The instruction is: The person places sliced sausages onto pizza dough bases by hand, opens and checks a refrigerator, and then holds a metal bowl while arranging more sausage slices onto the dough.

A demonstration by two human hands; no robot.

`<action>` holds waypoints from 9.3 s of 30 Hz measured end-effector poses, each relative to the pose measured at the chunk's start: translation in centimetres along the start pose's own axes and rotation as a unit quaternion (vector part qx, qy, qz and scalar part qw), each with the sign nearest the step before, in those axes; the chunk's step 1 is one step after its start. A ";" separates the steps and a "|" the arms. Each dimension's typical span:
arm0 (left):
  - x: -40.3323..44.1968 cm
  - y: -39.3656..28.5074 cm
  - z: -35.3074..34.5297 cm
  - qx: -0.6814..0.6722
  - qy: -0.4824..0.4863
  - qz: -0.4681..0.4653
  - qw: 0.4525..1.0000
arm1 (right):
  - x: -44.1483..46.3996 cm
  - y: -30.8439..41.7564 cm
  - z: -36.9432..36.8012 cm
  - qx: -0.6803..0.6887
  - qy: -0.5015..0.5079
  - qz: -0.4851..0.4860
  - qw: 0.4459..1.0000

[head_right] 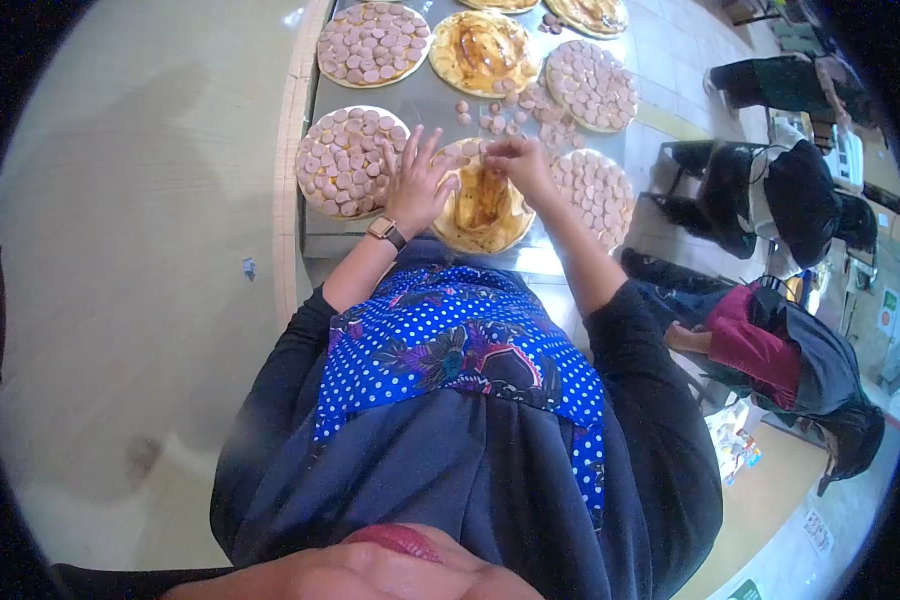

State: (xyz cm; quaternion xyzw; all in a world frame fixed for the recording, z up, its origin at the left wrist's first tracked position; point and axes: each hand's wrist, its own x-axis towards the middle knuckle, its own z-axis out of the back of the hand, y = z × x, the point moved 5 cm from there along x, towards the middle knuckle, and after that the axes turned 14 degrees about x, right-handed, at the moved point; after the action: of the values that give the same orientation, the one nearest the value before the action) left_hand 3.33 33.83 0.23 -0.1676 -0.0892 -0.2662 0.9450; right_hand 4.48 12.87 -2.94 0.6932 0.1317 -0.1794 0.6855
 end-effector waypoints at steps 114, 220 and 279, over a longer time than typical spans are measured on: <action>-7.4 2.8 3.3 0.017 0.001 0.087 0.996 | 0.1 3.1 -3.7 -0.196 0.044 0.055 0.978; -7.9 1.7 -0.9 -0.657 0.044 0.342 0.670 | -5.2 0.8 -9.1 -0.010 0.183 -0.062 0.981; -9.0 1.5 1.2 -0.071 -0.010 0.093 0.993 | -0.6 3.5 -6.1 -0.269 0.160 0.140 0.939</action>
State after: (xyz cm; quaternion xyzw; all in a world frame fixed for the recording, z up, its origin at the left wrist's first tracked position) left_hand -3.51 39.76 -1.39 -0.2446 -0.0632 -0.1809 0.9505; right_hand 5.86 18.89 0.43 0.5136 0.1848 0.0743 0.8346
